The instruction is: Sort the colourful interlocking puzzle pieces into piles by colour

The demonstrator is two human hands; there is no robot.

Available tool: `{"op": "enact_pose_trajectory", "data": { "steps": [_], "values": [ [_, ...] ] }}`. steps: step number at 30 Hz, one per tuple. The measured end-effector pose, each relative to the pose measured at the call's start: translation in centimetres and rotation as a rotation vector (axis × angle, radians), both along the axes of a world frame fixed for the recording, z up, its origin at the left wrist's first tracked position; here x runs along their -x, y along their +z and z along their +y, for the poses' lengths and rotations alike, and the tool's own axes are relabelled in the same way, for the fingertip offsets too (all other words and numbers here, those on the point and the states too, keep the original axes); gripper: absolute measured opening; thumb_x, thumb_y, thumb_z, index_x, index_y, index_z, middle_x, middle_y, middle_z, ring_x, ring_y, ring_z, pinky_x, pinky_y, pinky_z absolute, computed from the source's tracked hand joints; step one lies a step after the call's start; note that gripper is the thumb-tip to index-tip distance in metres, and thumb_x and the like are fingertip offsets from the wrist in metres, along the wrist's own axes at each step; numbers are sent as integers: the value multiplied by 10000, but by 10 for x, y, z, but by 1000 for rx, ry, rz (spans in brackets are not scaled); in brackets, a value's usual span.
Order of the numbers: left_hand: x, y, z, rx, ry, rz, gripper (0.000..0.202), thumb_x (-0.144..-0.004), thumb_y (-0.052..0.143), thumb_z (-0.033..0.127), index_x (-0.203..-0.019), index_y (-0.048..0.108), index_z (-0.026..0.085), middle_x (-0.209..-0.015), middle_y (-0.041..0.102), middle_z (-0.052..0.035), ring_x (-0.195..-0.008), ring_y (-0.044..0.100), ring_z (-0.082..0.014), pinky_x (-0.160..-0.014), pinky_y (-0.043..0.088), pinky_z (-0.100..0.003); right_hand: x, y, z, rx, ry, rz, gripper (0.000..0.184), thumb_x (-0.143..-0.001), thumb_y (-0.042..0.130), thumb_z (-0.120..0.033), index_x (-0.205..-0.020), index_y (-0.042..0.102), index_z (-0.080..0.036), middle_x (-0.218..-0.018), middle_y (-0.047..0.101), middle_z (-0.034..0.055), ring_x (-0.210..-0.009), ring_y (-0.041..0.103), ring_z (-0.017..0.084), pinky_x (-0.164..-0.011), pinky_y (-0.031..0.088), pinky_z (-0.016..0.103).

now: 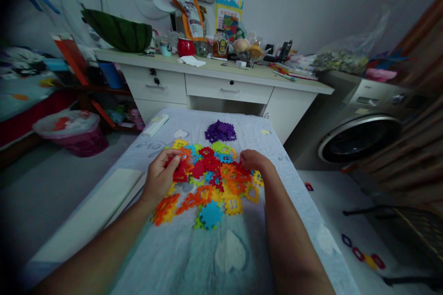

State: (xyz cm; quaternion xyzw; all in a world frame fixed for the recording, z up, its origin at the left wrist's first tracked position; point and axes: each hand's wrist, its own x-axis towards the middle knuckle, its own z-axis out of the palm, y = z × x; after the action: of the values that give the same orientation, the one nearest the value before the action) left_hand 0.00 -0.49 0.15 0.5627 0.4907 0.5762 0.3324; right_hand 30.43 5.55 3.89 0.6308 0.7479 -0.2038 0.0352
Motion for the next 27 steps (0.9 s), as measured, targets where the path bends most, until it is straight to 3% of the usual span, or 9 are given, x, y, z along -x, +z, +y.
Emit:
{"op": "enact_pose_trajectory", "data": {
  "steps": [3,6,10,12,14,18,23,27],
  "values": [
    [0,-2,4,32,27,-106,199,-867,574,359,-983,606,201,-877,671,-8,-750,637,-133,-678,523,-236,3,12,-4,-55,58,50,130,-648,590,-66,-720,608,-173,-688,582,-11,-620,482,114,-551,319,225],
    [-1,-3,6,19,50,-109,183,-856,580,329,-982,603,199,-912,678,-19,-822,650,-146,-757,529,-260,16,21,-10,-54,173,250,182,-658,545,-86,-794,619,-180,-696,575,-28,-629,494,118,-587,367,229],
    [0,-5,8,-16,56,-67,170,-869,552,298,-1004,599,206,-954,684,-28,-904,654,-162,-868,516,-305,49,20,-17,-123,347,563,367,-701,520,-108,-1043,631,-179,-1011,662,32,-920,597,173,-836,460,298],
    [1,-7,9,-24,57,-36,161,-881,535,289,-1008,598,212,-964,682,-25,-913,651,-162,-887,510,-313,65,13,-19,-213,414,596,431,-698,536,-103,-1112,628,-181,-1181,643,65,-1099,567,214,-981,413,361],
    [3,-8,10,-24,67,-6,162,-892,520,289,-1011,599,213,-973,680,-24,-917,648,-165,-889,510,-315,76,6,-21,-253,451,537,464,-679,553,-92,-1126,642,-180,-1223,639,79,-1159,543,244,-1036,371,400],
    [7,-10,12,-26,105,37,189,-902,488,303,-1020,598,205,-981,680,-31,-926,646,-176,-882,511,-321,80,2,-22,-139,428,442,395,-673,519,-70,-1012,696,-167,-1008,706,45,-965,615,204,-909,442,328],
    [8,-10,13,-64,142,121,208,-915,448,306,-1031,590,208,-1016,671,-44,-987,635,-192,-941,491,-350,65,15,-22,43,337,474,250,-677,470,-62,-782,672,-164,-724,653,-14,-677,576,126,-650,432,222],
    [7,-11,14,-115,142,252,254,-911,452,288,-1131,552,209,-1121,626,-70,-1041,619,-204,-974,480,-380,49,22,-19,-17,257,526,221,-701,505,-99,-869,632,-165,-732,611,-23,-678,546,122,-621,411,215]
  ]
}}
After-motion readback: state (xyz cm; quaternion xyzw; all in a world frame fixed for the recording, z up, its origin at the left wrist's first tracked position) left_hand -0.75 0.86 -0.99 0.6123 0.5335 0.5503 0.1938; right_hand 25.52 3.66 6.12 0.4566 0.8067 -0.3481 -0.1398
